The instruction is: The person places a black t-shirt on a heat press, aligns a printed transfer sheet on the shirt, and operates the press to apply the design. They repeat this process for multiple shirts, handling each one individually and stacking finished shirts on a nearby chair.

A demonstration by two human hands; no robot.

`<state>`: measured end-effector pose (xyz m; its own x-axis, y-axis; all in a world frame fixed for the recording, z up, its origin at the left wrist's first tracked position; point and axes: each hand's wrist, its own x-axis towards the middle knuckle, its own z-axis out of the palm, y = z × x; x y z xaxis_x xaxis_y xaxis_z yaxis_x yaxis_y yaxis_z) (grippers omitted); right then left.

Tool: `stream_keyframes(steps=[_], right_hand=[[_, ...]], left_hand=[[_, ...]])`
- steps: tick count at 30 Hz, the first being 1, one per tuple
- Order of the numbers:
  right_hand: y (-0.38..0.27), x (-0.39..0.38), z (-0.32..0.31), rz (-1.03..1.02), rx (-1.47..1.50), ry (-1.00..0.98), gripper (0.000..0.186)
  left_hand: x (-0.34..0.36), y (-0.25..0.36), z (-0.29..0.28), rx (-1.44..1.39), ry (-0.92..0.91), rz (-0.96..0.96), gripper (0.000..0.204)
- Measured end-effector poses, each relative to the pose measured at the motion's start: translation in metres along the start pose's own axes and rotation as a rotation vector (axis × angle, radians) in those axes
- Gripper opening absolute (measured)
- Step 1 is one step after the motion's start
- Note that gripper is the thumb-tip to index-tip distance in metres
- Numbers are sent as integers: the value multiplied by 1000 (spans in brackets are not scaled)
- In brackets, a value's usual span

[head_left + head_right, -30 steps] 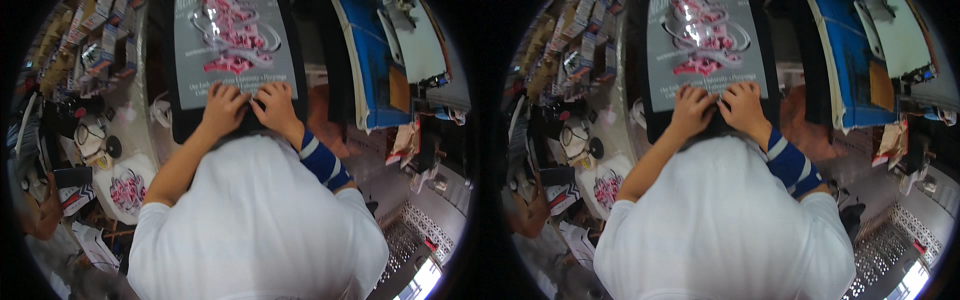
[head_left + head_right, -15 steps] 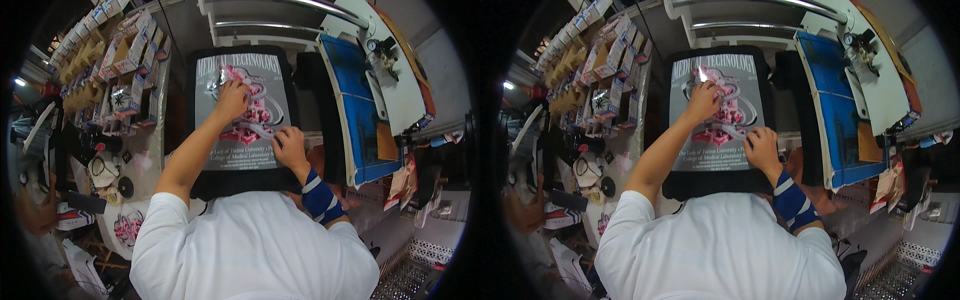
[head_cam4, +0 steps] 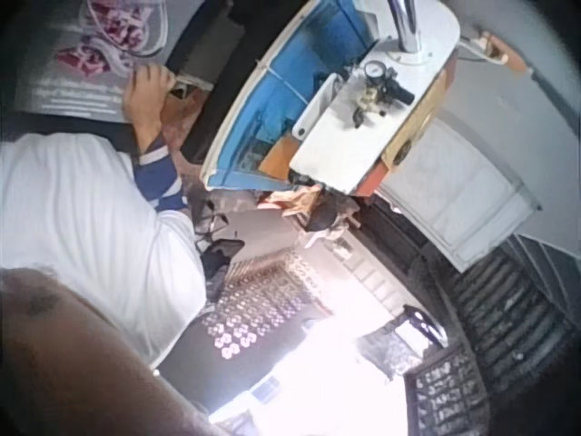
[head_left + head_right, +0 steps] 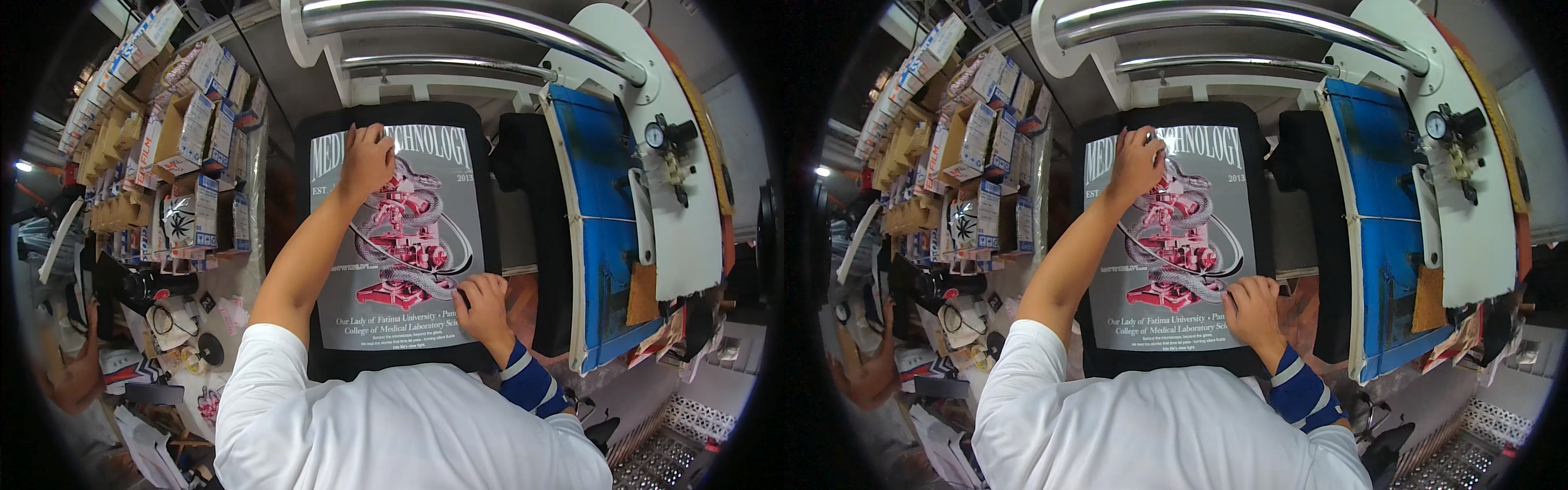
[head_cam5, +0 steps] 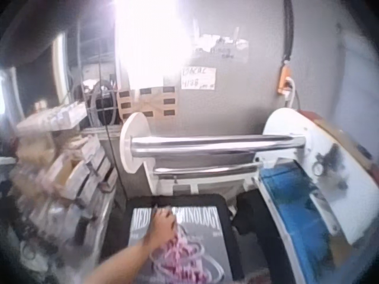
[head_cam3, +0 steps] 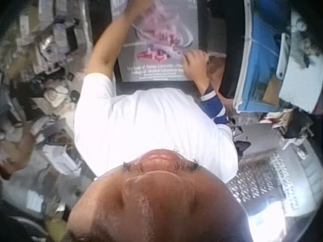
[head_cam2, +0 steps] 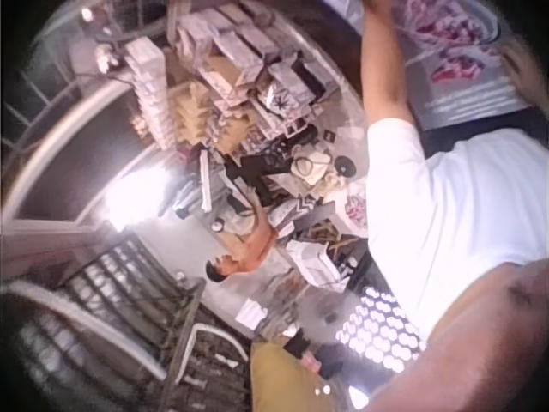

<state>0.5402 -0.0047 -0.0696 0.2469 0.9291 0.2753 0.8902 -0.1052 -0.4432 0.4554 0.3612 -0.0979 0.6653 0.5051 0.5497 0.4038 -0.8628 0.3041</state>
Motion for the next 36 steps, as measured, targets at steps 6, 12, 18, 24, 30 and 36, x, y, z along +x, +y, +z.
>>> stream_keyframes(steps=[6, 12, 18, 24, 30, 36], right_hand=[[1, 2, -6, 36, -43, 5, 29], [10, -4, -4, 68, 9, -67, 34], [10, -3, -4, 56, -11, -68, 35], [8, -3, -5, 65, -8, -62, 36], [3, 45, -17, 96, -83, -115, 16], [83, 148, -3, 219, 88, 187, 15]], left_hand=[[-4, -6, 10, -17, -24, -34, 18], [-1, -6, 8, -52, -34, -44, 20], [0, -7, 6, -51, -37, -61, 19], [2, -7, 6, -41, -49, -59, 20], [20, -4, 8, 128, -152, -97, 33], [30, -47, -12, 90, 288, -214, 18]])
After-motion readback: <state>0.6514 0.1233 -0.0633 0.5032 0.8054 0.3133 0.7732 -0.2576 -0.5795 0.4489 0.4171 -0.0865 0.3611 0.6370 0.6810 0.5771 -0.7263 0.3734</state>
